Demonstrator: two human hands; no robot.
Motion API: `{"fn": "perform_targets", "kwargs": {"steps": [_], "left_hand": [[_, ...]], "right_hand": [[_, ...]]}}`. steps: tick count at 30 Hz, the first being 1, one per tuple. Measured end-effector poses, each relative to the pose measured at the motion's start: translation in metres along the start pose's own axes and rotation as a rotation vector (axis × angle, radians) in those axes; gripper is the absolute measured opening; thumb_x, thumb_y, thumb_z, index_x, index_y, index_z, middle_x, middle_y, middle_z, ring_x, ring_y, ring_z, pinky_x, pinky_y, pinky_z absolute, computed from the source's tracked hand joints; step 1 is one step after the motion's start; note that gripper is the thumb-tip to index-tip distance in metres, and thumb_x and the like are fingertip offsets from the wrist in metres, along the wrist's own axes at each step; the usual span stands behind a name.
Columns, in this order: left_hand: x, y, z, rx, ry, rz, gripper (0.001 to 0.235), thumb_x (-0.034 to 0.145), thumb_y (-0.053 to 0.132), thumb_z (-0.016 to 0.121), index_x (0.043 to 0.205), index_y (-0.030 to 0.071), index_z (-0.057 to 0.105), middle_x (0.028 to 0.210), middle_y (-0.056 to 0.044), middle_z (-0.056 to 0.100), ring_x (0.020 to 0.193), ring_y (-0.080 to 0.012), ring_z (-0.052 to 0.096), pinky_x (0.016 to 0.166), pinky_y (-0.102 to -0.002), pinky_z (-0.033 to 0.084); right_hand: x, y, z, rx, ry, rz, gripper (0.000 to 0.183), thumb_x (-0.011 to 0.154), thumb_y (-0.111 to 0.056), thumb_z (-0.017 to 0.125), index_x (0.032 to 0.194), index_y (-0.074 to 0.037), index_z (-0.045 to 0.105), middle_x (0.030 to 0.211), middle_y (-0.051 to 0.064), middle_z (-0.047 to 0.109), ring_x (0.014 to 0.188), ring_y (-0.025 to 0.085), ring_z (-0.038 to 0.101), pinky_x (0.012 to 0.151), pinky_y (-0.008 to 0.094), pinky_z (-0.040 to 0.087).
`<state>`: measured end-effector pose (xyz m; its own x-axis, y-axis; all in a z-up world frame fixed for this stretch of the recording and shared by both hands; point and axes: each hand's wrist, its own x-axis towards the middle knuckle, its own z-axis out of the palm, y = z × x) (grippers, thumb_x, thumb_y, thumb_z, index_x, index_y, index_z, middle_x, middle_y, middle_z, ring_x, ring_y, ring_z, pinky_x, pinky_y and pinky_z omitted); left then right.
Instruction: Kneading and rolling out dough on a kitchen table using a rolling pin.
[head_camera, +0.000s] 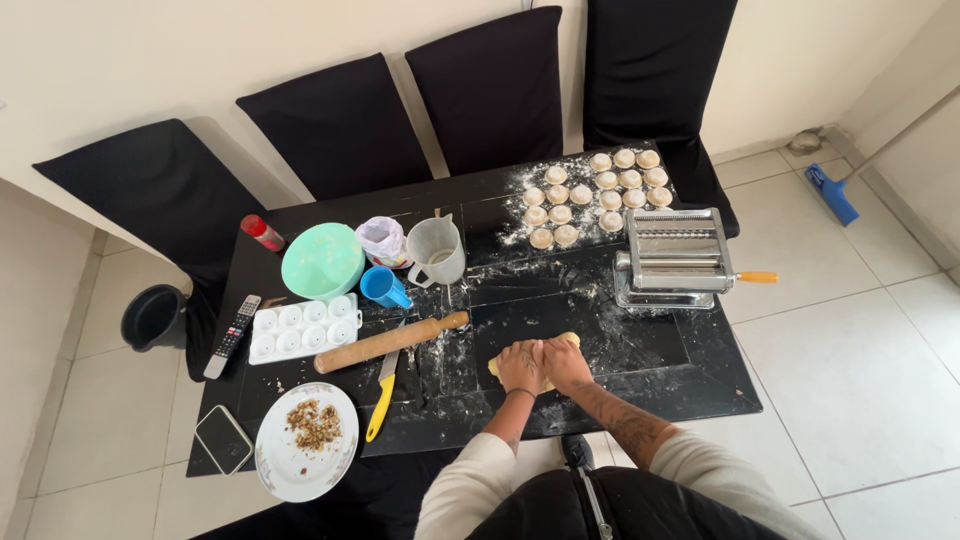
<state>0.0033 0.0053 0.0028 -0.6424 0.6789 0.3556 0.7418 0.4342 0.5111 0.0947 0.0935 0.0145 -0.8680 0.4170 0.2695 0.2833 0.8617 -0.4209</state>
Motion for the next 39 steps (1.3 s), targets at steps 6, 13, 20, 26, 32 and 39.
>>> {"fn": "perform_targets", "kwargs": {"steps": [6,13,20,26,32,39], "left_hand": [[0.031,0.022,0.0,0.047,-0.395,-0.548,0.049,0.108,0.054,0.034,0.13,0.022,0.064,0.116,-0.009,0.075,0.113,-0.0321,0.067,0.105,-0.047,0.044],[0.033,0.012,0.017,0.227,-0.175,-0.254,0.051,0.102,0.05,0.042,0.141,0.02,0.055,0.155,-0.01,0.044,0.15,-0.0413,0.026,0.11,-0.074,0.019],[0.046,0.003,0.026,0.154,-0.153,-0.102,0.048,0.1,0.042,0.048,0.14,0.016,0.057,0.154,-0.007,0.047,0.151,-0.0342,0.029,0.116,-0.071,0.015],[0.075,-0.009,0.042,0.144,-0.2,-0.116,0.05,0.1,0.04,0.048,0.143,0.015,0.052,0.157,-0.007,0.044,0.151,-0.0328,0.027,0.116,-0.07,0.013],[0.111,-0.019,0.059,0.134,-0.304,-0.245,0.056,0.097,0.042,0.048,0.147,0.017,0.047,0.159,-0.005,0.041,0.152,-0.0297,0.025,0.119,-0.067,0.01],[0.126,-0.026,0.072,0.179,-0.205,-0.335,0.065,0.095,0.046,0.05,0.151,0.015,0.043,0.161,-0.006,0.04,0.152,-0.0294,0.027,0.121,-0.065,0.012]], "right_hand": [[0.003,0.016,0.007,0.222,-0.013,0.113,0.017,0.088,-0.01,0.059,0.098,-0.004,0.07,0.097,0.013,0.073,0.098,0.034,0.067,0.089,0.044,0.053],[-0.006,0.021,0.0,0.322,0.067,0.204,0.026,0.094,-0.014,0.058,0.117,-0.006,0.067,0.107,0.015,0.072,0.104,0.037,0.066,0.093,0.047,0.052],[0.022,0.03,-0.019,-0.159,-0.067,0.071,0.045,0.088,-0.027,0.058,0.129,-0.01,0.06,0.135,0.011,0.058,0.131,0.032,0.048,0.109,0.067,0.025],[0.056,0.055,-0.007,-0.062,-0.165,0.059,0.056,0.095,-0.03,0.05,0.147,-0.01,0.049,0.158,0.016,0.038,0.146,0.037,0.031,0.115,0.063,0.022],[0.088,0.075,0.016,0.011,-0.246,0.158,0.059,0.097,-0.029,0.048,0.154,-0.013,0.041,0.164,0.013,0.029,0.152,0.037,0.02,0.117,0.066,0.017],[0.102,0.073,0.018,-0.076,-0.232,0.244,0.059,0.099,-0.031,0.047,0.155,-0.017,0.039,0.164,0.012,0.032,0.153,0.035,0.023,0.118,0.064,0.019]]}}
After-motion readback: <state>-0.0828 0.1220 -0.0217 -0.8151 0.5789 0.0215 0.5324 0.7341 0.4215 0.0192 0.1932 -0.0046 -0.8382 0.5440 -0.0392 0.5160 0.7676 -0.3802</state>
